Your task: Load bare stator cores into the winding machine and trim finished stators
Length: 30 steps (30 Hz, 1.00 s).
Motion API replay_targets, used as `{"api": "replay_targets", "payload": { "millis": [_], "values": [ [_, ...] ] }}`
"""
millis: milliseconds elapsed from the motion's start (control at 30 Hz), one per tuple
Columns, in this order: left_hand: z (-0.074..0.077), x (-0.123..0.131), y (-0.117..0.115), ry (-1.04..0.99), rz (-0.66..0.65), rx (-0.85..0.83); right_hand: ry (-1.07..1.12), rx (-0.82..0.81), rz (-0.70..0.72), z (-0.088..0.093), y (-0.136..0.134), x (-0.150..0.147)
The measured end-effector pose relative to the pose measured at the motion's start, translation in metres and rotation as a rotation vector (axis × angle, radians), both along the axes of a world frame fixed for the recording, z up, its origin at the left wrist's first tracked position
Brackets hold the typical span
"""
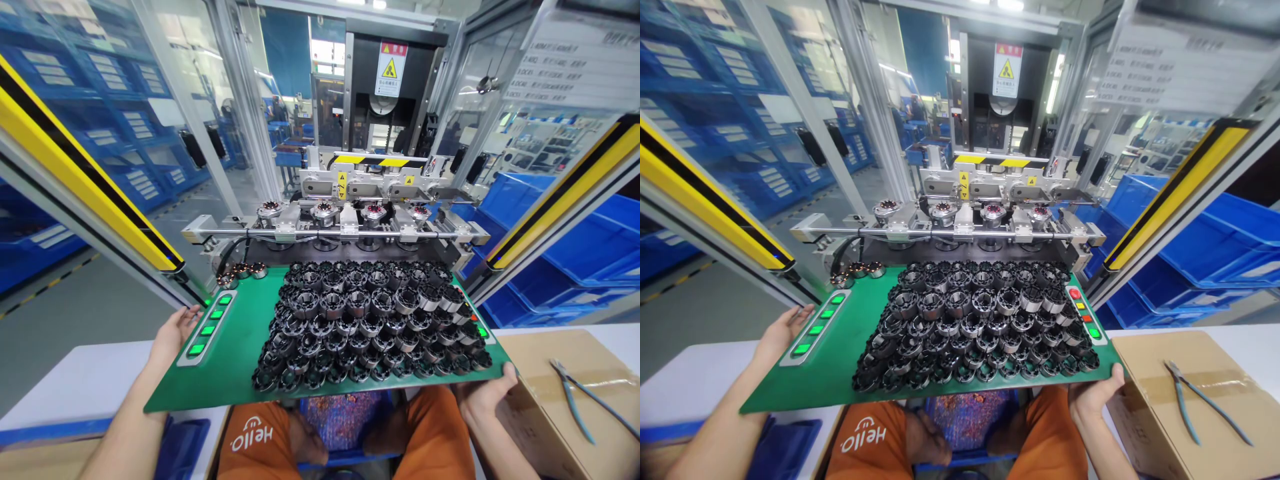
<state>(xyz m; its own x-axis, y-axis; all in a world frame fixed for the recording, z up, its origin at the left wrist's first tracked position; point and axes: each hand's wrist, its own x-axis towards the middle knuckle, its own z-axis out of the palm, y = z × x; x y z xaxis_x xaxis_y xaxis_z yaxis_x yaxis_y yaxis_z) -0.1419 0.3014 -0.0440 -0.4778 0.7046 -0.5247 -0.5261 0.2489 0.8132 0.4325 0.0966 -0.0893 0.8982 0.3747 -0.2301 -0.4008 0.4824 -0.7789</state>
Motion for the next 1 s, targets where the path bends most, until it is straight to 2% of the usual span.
{"api": "replay_targets", "payload": {
  "millis": [633, 1000],
  "values": [
    [-0.005, -0.003, 0.001, -0.003, -0.007, 0.014, -0.003, 0.04, 0.009, -0.008, 0.0, 0.008],
    [0.0, -0.002, 0.001, -0.003, 0.001, 0.009, -0.034, 0.08, 0.012, -0.016, 0.0, 0.012]
  ]
}}
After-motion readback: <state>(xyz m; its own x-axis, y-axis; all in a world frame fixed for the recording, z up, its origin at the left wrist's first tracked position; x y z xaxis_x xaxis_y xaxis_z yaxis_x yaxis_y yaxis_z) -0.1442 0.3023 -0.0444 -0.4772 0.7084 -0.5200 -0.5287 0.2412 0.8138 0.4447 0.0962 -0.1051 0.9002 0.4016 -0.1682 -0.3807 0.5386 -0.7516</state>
